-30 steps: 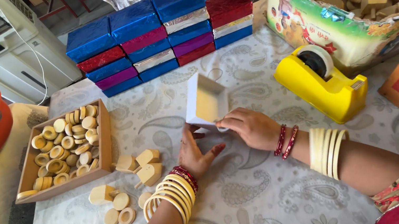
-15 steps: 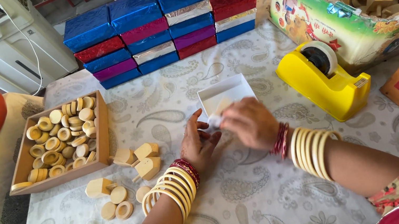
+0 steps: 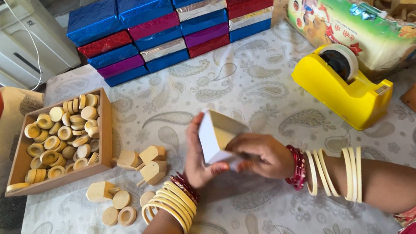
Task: The person places small wooden pieces into a small white box, uses a white cloth to wipe the items, and then puts the box inside a decorative outer sleeve.
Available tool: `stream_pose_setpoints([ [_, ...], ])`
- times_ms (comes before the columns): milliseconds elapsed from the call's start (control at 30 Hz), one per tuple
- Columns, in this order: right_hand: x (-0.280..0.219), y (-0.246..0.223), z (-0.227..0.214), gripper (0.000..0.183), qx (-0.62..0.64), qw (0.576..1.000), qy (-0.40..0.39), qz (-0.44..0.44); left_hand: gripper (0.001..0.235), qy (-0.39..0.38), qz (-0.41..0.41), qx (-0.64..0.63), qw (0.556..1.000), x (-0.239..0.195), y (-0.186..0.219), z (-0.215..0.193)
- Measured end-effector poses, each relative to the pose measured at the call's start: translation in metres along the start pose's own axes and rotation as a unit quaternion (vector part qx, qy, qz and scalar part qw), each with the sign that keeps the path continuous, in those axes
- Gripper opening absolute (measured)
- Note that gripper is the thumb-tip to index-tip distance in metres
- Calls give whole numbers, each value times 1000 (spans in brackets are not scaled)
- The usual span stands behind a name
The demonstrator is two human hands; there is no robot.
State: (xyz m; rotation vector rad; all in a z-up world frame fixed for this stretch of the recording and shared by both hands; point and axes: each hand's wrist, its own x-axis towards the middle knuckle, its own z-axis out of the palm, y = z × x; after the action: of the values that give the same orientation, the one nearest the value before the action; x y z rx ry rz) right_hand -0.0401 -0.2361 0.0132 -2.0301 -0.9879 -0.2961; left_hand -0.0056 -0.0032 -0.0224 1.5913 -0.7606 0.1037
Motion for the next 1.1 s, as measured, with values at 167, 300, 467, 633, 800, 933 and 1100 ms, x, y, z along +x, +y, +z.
stream_pose_setpoints([
  [167,-1,-15,-9,36,152,980,-76,-101,130,-58,-61,-247,965,-6,37,26],
  [300,-8,-3,-13,42,-157,949,-41,-272,126,-84,-98,-307,943,-12,44,42],
  [467,5,-5,-17,33,-338,886,64,-310,129,-125,-72,-251,957,-16,28,45],
  [633,20,-36,-22,35,-361,899,101,-227,126,-55,56,-1,997,-26,27,50],
  [800,3,7,-3,26,-243,959,-54,-138,119,8,51,55,997,-22,34,36],
  [933,4,-12,0,30,-132,977,-68,-154,113,53,0,-89,995,-18,38,37],
  [1100,-15,-12,8,20,-98,964,-48,-241,99,43,-129,-410,902,-16,31,56],
])
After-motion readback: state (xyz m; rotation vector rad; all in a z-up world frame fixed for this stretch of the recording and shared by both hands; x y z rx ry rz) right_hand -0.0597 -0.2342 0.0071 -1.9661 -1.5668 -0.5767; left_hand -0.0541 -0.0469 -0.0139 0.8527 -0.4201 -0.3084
